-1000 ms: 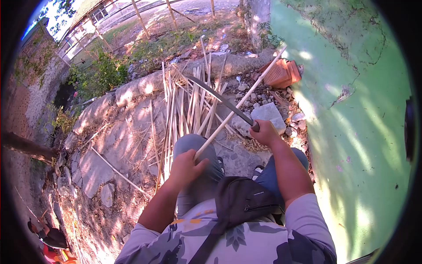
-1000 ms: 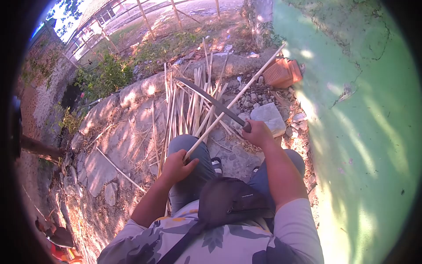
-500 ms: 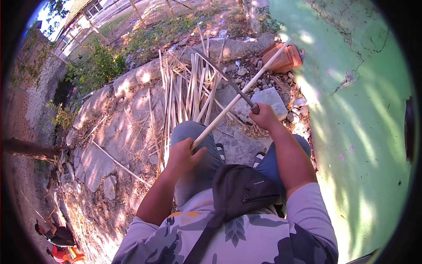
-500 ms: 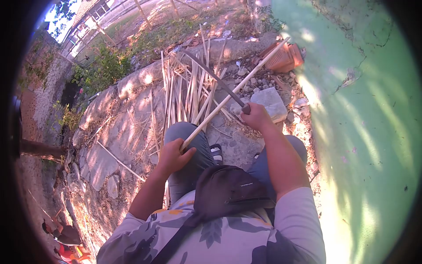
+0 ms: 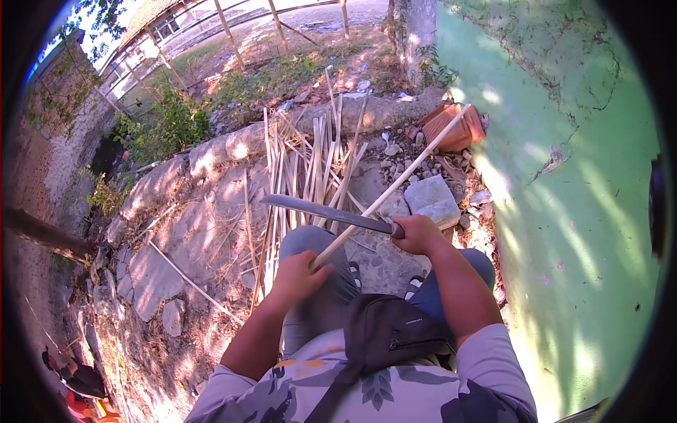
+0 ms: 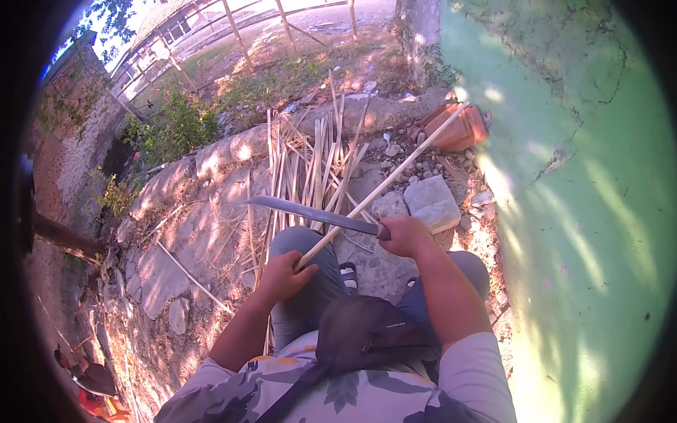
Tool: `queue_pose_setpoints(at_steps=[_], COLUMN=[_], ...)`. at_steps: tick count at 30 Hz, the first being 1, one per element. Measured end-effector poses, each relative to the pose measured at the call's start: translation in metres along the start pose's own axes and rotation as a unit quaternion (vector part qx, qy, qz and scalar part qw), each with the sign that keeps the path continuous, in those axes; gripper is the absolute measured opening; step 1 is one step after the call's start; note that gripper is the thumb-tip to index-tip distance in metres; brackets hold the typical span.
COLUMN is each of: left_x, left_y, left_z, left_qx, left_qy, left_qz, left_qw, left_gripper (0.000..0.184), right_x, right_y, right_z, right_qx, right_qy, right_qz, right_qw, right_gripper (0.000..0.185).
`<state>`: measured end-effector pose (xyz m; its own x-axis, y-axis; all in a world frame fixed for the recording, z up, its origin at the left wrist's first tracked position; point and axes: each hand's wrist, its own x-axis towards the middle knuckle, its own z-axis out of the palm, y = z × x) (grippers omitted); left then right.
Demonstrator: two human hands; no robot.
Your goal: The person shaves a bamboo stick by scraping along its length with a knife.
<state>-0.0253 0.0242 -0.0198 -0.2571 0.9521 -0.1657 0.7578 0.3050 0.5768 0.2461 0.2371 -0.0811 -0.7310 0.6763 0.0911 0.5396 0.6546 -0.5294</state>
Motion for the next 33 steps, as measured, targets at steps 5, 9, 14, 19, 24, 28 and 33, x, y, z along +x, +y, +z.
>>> queue_pose_setpoints(at_steps=[5, 9, 14, 19, 24, 28, 33], left_x=[0.001, 0.001, 0.004, 0.003, 0.0, -0.001, 0.0], left_y=[0.003, -0.003, -0.008, -0.004, 0.001, 0.004, 0.002], left_z=[-0.004, 0.001, 0.004, 0.001, -0.003, -0.005, -0.006], left_qx=[0.004, -0.001, -0.023, -0.02, -0.02, -0.024, -0.038], left_qy=[-0.012, 0.01, 0.016, 0.01, 0.003, -0.007, -0.012], left_qz=[-0.008, 0.012, 0.007, 0.009, 0.003, -0.014, -0.016], left_qw=[1.0, 1.0, 1.0, 1.0, 1.0, 1.0, 0.999], left_gripper=[0.047, 0.047, 0.047, 0.047, 0.046, 0.046, 0.045], right_x=[-0.003, -0.001, 0.001, 0.0, -0.003, -0.002, 0.0], right_y=[-0.001, -0.004, -0.003, -0.001, -0.001, 0.0, 0.0], right_z=[0.001, -0.002, 0.001, 0.001, -0.001, 0.0, 0.002], right_qx=[0.005, 0.006, 0.029, 0.011, -0.003, -0.005, -0.001], right_qy=[-0.023, -0.026, 0.009, -0.002, -0.03, -0.037, -0.034], right_qz=[0.013, 0.014, -0.013, 0.004, 0.012, 0.019, 0.023], right_qw=[1.0, 1.0, 0.999, 1.0, 0.999, 0.999, 0.999], right_gripper=[0.023, 0.023, 0.022, 0.024, 0.025, 0.026, 0.026])
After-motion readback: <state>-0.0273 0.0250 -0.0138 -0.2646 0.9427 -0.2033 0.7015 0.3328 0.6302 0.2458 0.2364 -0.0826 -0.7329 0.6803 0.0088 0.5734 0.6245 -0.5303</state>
